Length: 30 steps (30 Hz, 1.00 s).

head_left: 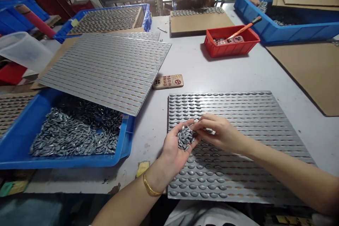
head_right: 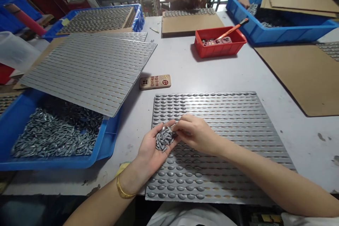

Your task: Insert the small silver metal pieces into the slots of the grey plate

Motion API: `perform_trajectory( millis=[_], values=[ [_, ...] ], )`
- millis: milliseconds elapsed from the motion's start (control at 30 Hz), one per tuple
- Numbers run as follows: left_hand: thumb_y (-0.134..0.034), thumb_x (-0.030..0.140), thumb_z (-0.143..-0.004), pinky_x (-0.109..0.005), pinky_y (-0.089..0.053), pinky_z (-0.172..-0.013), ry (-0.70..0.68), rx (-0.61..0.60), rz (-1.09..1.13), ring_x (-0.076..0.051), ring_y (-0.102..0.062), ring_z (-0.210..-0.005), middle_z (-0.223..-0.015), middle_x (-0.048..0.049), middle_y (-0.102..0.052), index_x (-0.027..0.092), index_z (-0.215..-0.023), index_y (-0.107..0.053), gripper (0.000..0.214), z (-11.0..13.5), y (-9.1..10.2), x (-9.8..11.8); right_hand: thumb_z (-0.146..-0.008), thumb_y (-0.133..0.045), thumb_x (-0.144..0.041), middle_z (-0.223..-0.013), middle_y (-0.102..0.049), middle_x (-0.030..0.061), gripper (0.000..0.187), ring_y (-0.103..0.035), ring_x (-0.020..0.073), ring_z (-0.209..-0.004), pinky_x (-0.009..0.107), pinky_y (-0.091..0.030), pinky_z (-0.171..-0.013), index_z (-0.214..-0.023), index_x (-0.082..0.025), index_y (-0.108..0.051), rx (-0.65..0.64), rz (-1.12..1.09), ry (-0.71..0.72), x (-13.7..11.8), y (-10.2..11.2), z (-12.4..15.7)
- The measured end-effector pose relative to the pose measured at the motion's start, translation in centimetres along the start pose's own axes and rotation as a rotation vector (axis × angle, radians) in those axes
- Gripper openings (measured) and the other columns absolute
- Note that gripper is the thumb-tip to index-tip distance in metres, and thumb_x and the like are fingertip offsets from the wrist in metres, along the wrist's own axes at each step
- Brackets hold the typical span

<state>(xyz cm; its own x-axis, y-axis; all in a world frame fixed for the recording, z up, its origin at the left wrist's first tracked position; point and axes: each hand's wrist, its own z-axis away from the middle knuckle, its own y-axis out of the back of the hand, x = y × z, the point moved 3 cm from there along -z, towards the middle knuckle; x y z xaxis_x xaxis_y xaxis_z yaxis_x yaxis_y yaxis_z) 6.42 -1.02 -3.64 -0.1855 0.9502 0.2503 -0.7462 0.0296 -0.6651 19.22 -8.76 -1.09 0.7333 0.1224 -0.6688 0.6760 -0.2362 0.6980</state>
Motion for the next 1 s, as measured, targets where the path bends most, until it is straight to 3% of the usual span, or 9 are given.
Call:
perform_trajectory(
  millis=[167,333,500,700,1000],
  values=[
    [-0.054,0.022,-0.088,-0.041,-0.053,-0.095,0.010,0.039,-0.009,-0.026,-0.067,-0.103,-0.104,-0.0169,-0.072,0.007,-0.105,-0.066,0.026,0.0,0.2,0.2,-0.091,-0.053,-0.016,-0.080,-0.064,0.0033,0.015,-0.057,0.0135,-0.070,0.024,-0.042,-0.059,-0.095,-0.021,-0.066,-0.001,-0.038,-0.094,0.9,0.7,0.8],
    [-0.054,0.022,-0.088,-0.041,-0.053,-0.097,0.008,0.049,-0.021,-0.027,-0.066,-0.108,-0.109,-0.0179,-0.071,0.006,-0.109,-0.065,0.028,0.1,0.1,0.1,-0.091,-0.055,-0.021,-0.080,-0.066,0.0031,0.013,-0.058,0.0132,-0.068,0.024,-0.044,-0.060,-0.096,-0.021,-0.067,-0.008,-0.075,-0.123,1.1,0.6,0.9],
    [-0.054,0.023,-0.089,-0.042,-0.053,-0.096,0.039,0.037,-0.024,-0.031,-0.064,-0.111,-0.117,-0.0208,-0.067,0.005,-0.114,-0.062,0.032,0.5,-0.3,0.2,-0.090,-0.056,-0.021,-0.080,-0.066,0.0027,0.009,-0.059,0.0133,-0.069,0.025,-0.047,-0.062,-0.089,-0.020,-0.065,0.040,-0.137,-0.164,2.2,2.0,1.1],
    [-0.054,0.021,-0.088,-0.041,-0.055,-0.094,0.024,0.072,0.010,-0.032,-0.064,-0.111,-0.116,-0.0208,-0.068,0.005,-0.116,-0.061,0.033,0.5,-0.4,0.7,-0.091,-0.051,-0.016,-0.082,-0.066,0.0054,0.013,-0.059,0.0164,-0.075,0.028,-0.047,-0.065,-0.090,-0.020,-0.064,0.098,0.154,-0.020,5.1,2.1,2.7],
    [-0.054,0.022,-0.089,-0.041,-0.056,-0.092,0.033,0.077,-0.011,-0.033,-0.064,-0.110,-0.118,-0.0229,-0.066,0.005,-0.117,-0.061,0.034,0.6,-0.5,0.7,-0.093,-0.044,-0.013,-0.089,-0.065,0.0078,0.022,-0.056,0.0192,-0.084,0.031,-0.048,-0.070,-0.101,-0.019,-0.063,-0.091,0.388,0.107,5.5,1.4,2.8]
  ],
)
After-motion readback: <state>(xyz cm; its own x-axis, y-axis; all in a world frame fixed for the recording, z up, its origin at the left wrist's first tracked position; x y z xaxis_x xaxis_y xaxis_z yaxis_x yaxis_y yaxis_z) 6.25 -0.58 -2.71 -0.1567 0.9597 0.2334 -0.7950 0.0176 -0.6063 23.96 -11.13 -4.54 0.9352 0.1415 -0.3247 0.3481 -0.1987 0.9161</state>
